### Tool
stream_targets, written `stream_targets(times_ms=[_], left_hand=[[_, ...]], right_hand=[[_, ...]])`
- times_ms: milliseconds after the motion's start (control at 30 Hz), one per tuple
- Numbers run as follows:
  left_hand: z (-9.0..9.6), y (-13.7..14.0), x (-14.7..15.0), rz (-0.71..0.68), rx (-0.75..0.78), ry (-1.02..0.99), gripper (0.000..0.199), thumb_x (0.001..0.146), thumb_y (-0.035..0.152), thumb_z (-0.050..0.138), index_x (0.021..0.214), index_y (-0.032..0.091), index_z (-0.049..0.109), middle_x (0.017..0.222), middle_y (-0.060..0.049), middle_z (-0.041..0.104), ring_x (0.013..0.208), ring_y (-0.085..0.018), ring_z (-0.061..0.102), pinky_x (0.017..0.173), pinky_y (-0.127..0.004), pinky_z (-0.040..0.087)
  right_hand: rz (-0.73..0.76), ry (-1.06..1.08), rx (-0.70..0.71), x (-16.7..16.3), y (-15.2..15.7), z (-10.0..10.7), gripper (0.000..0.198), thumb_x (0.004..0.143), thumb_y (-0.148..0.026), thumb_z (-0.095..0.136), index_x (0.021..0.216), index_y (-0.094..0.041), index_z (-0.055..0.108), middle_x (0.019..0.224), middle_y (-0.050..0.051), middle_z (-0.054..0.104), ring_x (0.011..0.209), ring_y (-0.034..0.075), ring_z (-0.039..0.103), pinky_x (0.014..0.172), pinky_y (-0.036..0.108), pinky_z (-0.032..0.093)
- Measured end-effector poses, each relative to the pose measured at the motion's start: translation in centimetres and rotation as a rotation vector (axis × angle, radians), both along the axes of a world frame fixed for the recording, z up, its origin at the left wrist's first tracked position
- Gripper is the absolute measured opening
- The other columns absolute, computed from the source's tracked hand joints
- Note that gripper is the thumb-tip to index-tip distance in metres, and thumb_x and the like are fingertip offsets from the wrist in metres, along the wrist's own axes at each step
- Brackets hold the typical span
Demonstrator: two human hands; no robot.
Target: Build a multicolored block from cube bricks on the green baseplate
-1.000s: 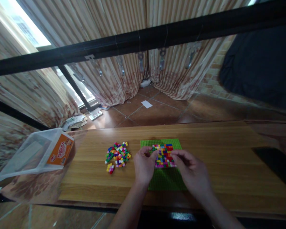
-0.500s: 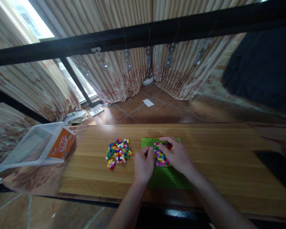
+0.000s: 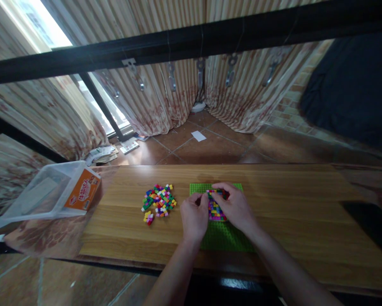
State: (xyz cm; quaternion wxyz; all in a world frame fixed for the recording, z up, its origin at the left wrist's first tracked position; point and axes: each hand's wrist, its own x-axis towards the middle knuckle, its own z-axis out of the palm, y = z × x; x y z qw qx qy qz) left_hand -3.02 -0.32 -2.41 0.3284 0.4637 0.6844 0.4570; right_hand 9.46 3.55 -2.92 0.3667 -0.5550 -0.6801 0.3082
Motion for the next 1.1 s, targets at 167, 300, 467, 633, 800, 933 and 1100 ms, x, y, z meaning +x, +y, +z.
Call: stream_targets(times_ms=[167,300,467,633,800,933,1100], left_hand=[[0.2,0.1,0.3,0.033,-0.015,0.028,0.027,0.083,0.032,0.054,0.069,0.016,0.069,0.058,0.001,0.061,0.054,-0.011,0.052,0.054,-0.022,0.034],[0.1,0.2,0.4,0.037,-0.008,0.046,0.028,0.084,0.032,0.053,0.066,0.017,0.068,0.057,0.0,0.061,0.054,-0.011,0.052,0.054,-0.023,0.033],[-0.3,0.3,0.5,0.047,0.003,0.074,0.026,0.083,0.033,0.054,0.066,0.018,0.068,0.059,-0.001,0.062,0.055,-0.013,0.052,0.054,-0.023,0.032],[-0.5,0.3,0.7,0.052,0.02,0.098,0.028,0.085,0.033,0.052,0.066,0.018,0.067,0.061,-0.001,0.063,0.055,-0.012,0.052,0.055,-0.024,0.033],[-0.5,0.1,0.3,0.022,0.032,0.023,0.029,0.084,0.033,0.053,0.065,0.017,0.066,0.06,0.0,0.06,0.057,-0.012,0.052,0.057,-0.023,0.034],[-0.1,-1.3,-1.1,0.068,0.031,-0.341,0.034,0.083,0.044,0.056,0.072,0.014,0.066,0.062,0.001,0.058,0.056,-0.01,0.049,0.054,-0.021,0.037],[2.0,-4.5,-2.7,0.199,-0.158,-0.961,0.037,0.085,0.047,0.059,0.094,0.012,0.065,0.081,-0.006,0.066,0.069,-0.012,0.062,0.067,-0.023,0.049]], right_hand=[[0.029,0.043,0.008,0.1,-0.1,-0.2,0.022,0.079,-0.031,0.059,0.097,-0.022,0.068,0.102,0.005,0.069,0.098,0.021,0.062,0.091,0.039,0.045],[0.004,0.058,0.001,0.0,-0.1,-0.2,0.02,0.078,-0.03,0.059,0.093,-0.021,0.069,0.099,0.005,0.071,0.095,0.021,0.063,0.09,0.04,0.046],[0.001,0.082,-0.012,-0.1,-0.1,-0.3,0.02,0.078,-0.031,0.058,0.092,-0.021,0.07,0.097,0.005,0.071,0.092,0.02,0.064,0.088,0.039,0.047],[0.016,0.077,-0.018,-0.2,0.0,-0.6,0.02,0.078,-0.031,0.058,0.091,-0.021,0.07,0.095,0.005,0.072,0.09,0.02,0.064,0.086,0.037,0.048],[0.024,0.07,-0.012,-0.2,0.0,-0.5,0.022,0.079,-0.032,0.057,0.093,-0.02,0.069,0.095,0.006,0.072,0.089,0.02,0.065,0.085,0.038,0.048],[-0.06,0.07,0.107,1.0,-0.9,0.6,0.027,0.083,-0.037,0.056,0.101,-0.021,0.068,0.106,0.007,0.069,0.101,0.022,0.062,0.093,0.042,0.045],[-0.057,0.124,0.17,2.0,-5.1,2.5,0.022,0.09,-0.038,0.051,0.095,-0.024,0.068,0.099,0.005,0.068,0.095,0.02,0.062,0.086,0.037,0.049]])
